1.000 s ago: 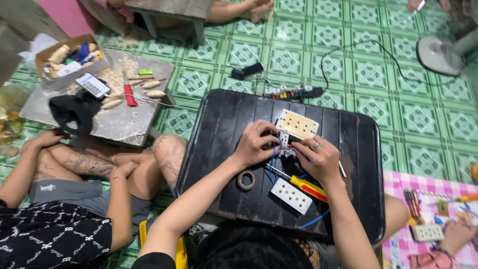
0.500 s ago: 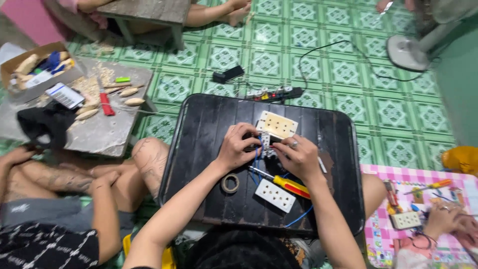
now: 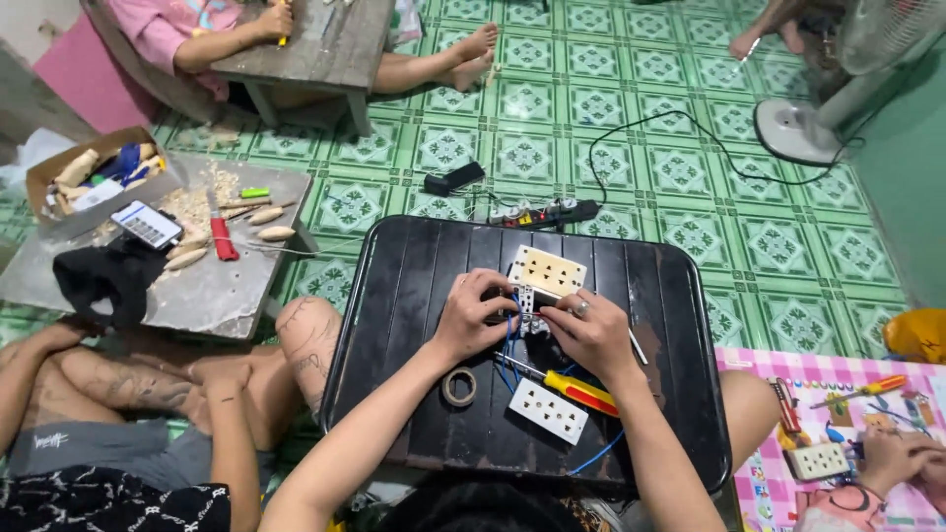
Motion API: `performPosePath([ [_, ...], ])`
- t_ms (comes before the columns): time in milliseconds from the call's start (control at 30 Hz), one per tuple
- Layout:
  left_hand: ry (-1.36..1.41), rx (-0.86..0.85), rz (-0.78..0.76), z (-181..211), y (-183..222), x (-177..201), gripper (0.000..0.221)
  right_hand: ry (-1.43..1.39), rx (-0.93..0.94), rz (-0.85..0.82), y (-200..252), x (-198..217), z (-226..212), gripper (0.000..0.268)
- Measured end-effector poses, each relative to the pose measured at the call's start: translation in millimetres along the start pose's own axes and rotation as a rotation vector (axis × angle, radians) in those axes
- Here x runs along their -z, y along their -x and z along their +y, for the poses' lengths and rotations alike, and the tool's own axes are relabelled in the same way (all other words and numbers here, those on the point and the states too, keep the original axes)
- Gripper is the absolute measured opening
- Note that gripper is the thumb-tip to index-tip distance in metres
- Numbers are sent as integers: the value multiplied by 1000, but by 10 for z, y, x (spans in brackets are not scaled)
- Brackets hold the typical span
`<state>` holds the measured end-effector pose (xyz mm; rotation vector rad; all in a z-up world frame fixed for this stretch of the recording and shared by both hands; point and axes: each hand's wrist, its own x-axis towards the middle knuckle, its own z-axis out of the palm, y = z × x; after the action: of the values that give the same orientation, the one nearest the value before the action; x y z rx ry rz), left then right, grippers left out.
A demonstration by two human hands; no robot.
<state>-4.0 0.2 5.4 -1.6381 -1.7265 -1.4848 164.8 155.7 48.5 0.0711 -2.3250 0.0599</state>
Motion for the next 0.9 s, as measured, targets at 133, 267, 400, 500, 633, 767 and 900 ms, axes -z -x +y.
performPosePath([
  [133,10,-1,-8,-7,12,-11,15,-9,-6,-15,4,14,-16,6],
  [267,-2,27,-3,46,-5,5,14,3,-23,-23,-9,27,-28,7],
  [400,3,38,-7,66,-29,22,14,13,-16,-20,0,9,-17,7],
  [500,-11,52,-16,63,-41,23,14,16,-26,-37,-41,37,-31,6],
  [633,1,50,4,103,-53,37,13,116,-5,-7,-58,164,94,6],
  [767,8,59,2,69,-39,12,13,-151,-444,385,-332,655,194,16],
  [900,-20,-11,-69,103,-59,83,12,-1131,-932,1066,-541,1288,709,27],
])
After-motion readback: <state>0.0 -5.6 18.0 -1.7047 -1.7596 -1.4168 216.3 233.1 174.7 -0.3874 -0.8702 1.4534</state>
